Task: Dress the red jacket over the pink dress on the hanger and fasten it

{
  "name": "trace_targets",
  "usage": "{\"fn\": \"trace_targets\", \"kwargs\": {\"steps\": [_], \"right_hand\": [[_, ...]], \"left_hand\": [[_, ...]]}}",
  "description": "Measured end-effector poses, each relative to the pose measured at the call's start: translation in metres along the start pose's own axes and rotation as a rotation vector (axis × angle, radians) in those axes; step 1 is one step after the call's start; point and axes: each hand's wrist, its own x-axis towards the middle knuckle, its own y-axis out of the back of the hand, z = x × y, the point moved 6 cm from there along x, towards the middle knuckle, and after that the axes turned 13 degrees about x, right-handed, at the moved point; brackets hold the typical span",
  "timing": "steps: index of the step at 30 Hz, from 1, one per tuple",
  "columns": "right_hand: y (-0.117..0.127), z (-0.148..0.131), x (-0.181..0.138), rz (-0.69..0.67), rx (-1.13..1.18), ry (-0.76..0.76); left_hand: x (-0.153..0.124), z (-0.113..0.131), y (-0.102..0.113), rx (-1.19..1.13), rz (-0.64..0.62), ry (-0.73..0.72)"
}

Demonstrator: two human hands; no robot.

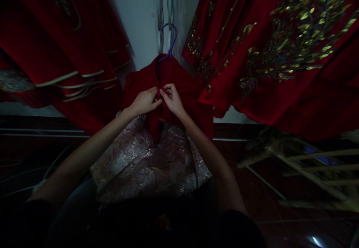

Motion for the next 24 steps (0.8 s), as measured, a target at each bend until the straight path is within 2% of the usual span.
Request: {"fn": "trace_targets", "kwargs": {"steps": [3,6,9,16,19,24], "right_hand": [[0.006,-0.001,-0.006,-0.047,0.017,-0.037],[0.011,-0.005,-0.015,-0.081,0.043,-0.035],[0.012,-0.005,-0.022,-0.125,0.072,-0.058],[0.019,-0.005,-0.025,-0.14,0.167,-0.056],[0.021,-0.007,-0.027,-0.157,0.156,-0.053],[0.027,-0.01,-0.027,-0.107,0.097,-0.017]], "left_hand": [[-0.006,-0.008,-0.007,-0.326,0.092,0.099],[-0.01,-0.02,-0.018,-0.746,0.202,0.285],[-0.012,-0.025,-0.028,-0.952,0.23,0.399],[-0.014,-0.02,-0.02,-0.976,0.183,0.308],[-0.014,-0.018,-0.013,-0.894,0.174,0.278],[-0.012,-0.007,0.0,-0.715,0.135,0.155]]}}
